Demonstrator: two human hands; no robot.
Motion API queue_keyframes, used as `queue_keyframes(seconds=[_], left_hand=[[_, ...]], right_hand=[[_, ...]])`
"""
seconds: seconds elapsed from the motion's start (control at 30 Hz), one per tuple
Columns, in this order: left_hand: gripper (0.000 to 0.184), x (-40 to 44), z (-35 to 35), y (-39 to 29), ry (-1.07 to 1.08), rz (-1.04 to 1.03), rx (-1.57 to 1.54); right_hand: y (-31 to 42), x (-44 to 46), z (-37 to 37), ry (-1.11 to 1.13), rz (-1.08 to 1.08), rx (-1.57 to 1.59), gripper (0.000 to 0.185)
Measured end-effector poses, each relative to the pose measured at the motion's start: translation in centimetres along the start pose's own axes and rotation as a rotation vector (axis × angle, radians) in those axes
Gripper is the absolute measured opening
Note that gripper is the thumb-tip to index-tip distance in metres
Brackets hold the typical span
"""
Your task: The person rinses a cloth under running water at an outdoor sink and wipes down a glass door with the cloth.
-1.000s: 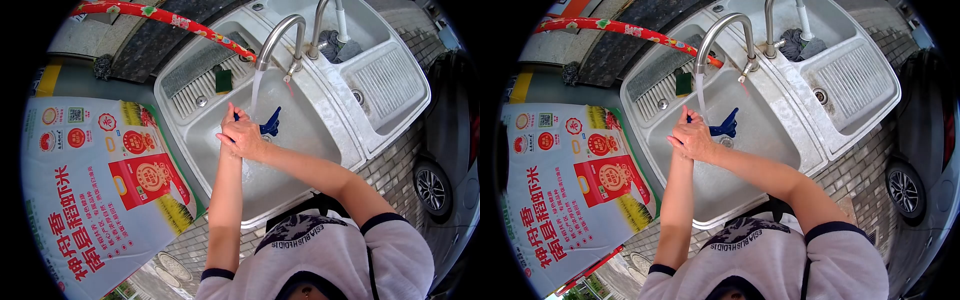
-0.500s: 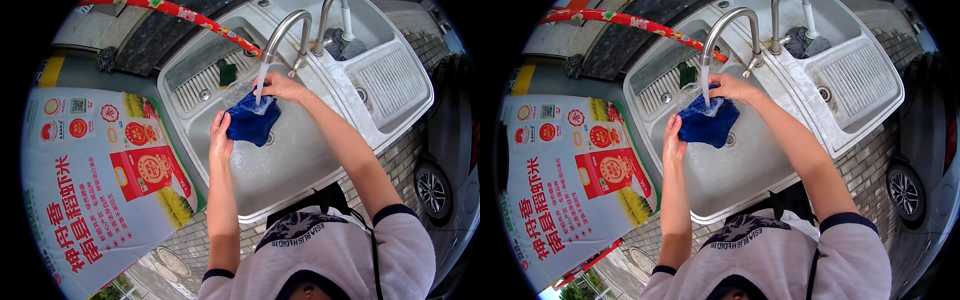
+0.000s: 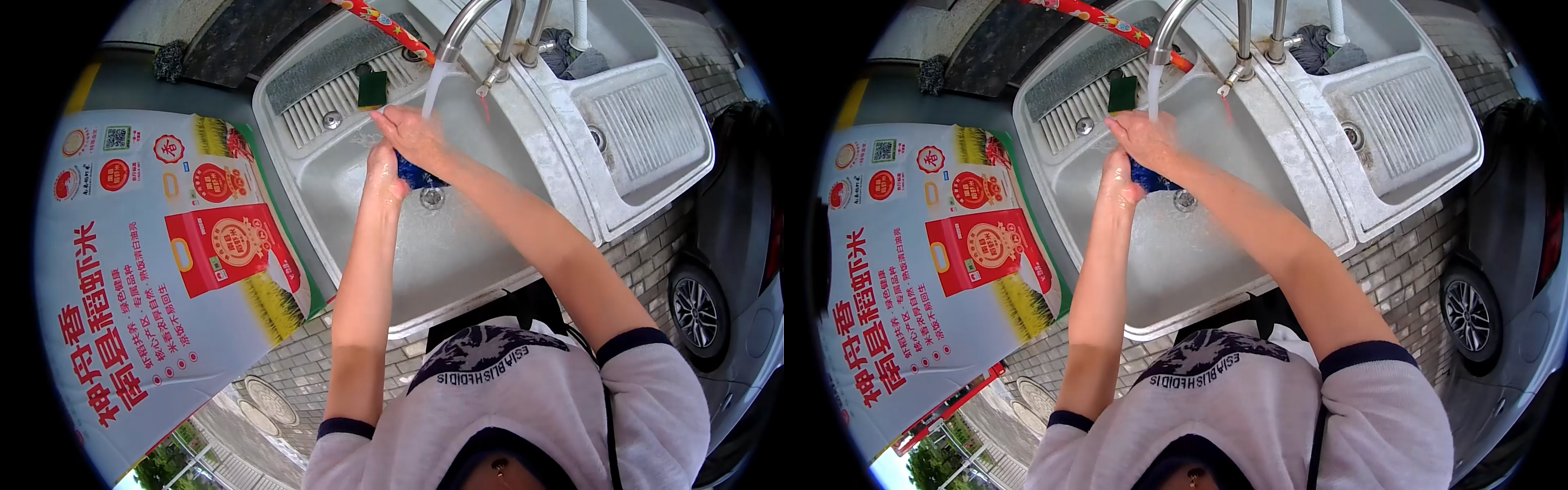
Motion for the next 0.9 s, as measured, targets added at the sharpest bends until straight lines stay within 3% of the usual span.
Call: queue_keyframes(seconds=[0.03,0.07,0.13,0.2,0.3,0.33,0.37,0.4,0.43,0.5,0.57,0.63,0.77,0.8,0.83,0.87,0.9], left_hand=[[0.030,-0.5,-0.6,0.1,0.001,0.007,0.010],[0.027,-1.0,-0.9,0.1,-0.033,0.003,0.040],[0.024,-0.6,0.3,0.6,-0.072,0.003,0.069],[0.020,0.7,1.8,0.7,0.329,-0.251,-0.174],[0.024,-1.0,2.0,0.7,0.144,-0.235,-0.079],[0.027,0.9,2.7,1.7,0.295,-0.145,-0.247],[0.027,1.5,2.9,1.9,0.295,-0.145,-0.247],[0.030,0.0,0.7,0.9,0.190,-0.060,-0.091],[0.034,-0.9,-0.4,0.4,0.085,0.025,0.065],[0.045,-0.5,-0.1,0.5,0.163,0.061,0.045],[0.049,-1.0,-0.5,-0.1,0.169,-0.085,0.199],[0.049,-1.2,0.3,-0.7,0.220,-0.095,0.323],[0.045,-1.3,0.0,-2.1,0.319,-0.074,0.542],[0.030,-1.3,-0.7,-2.0,0.290,-0.144,0.410],[0.030,-1.1,-0.9,-1.8,0.291,-0.144,0.411],[0.023,-0.9,-1.1,-1.7,0.321,-0.185,0.244],[0.016,-0.8,-1.2,-1.6,0.350,-0.225,0.077]], right_hand=[[-0.9,0.3,0.4,0.059,-0.224,-0.084,0.029],[-0.7,-0.1,0.3,0.064,-0.227,-0.082,0.029],[0.1,-1.3,0.7,-0.152,-0.144,0.070,0.034],[0.5,-1.8,0.4,-0.148,-0.098,0.065,0.033],[1.0,-2.4,0.0,-0.151,0.050,0.044,0.033],[1.1,-2.5,0.0,-0.152,0.099,0.038,0.033],[1.1,-2.3,0.0,-0.158,0.153,0.029,0.033],[-0.4,-1.2,0.1,-0.072,-0.080,-0.075,0.033],[-1.6,-0.3,0.1,-0.072,-0.080,-0.075,0.033],[-2.9,0.9,0.3,0.102,-0.281,0.167,0.041],[-2.5,1.4,1.1,0.143,-0.256,0.134,0.041],[-2.3,1.5,0.7,0.211,-0.280,0.579,0.037],[-2.8,-0.7,0.6,0.212,-0.342,0.797,0.036],[-3.5,-1.7,0.4,0.108,-0.475,0.947,0.040],[-4.2,-2.9,0.1,0.000,-0.608,1.094,0.044],[-4.8,-4.3,0.0,-0.002,-0.607,1.094,0.044],[-5.4,-6.1,-0.4,0.216,-0.674,1.002,0.045]])
Point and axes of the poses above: each hand's wrist, its own x-axis towards the middle knuckle, its own z-axis out of the back of the hand, y = z × x, the point moved 2 cm from there along x, towards the middle knuckle
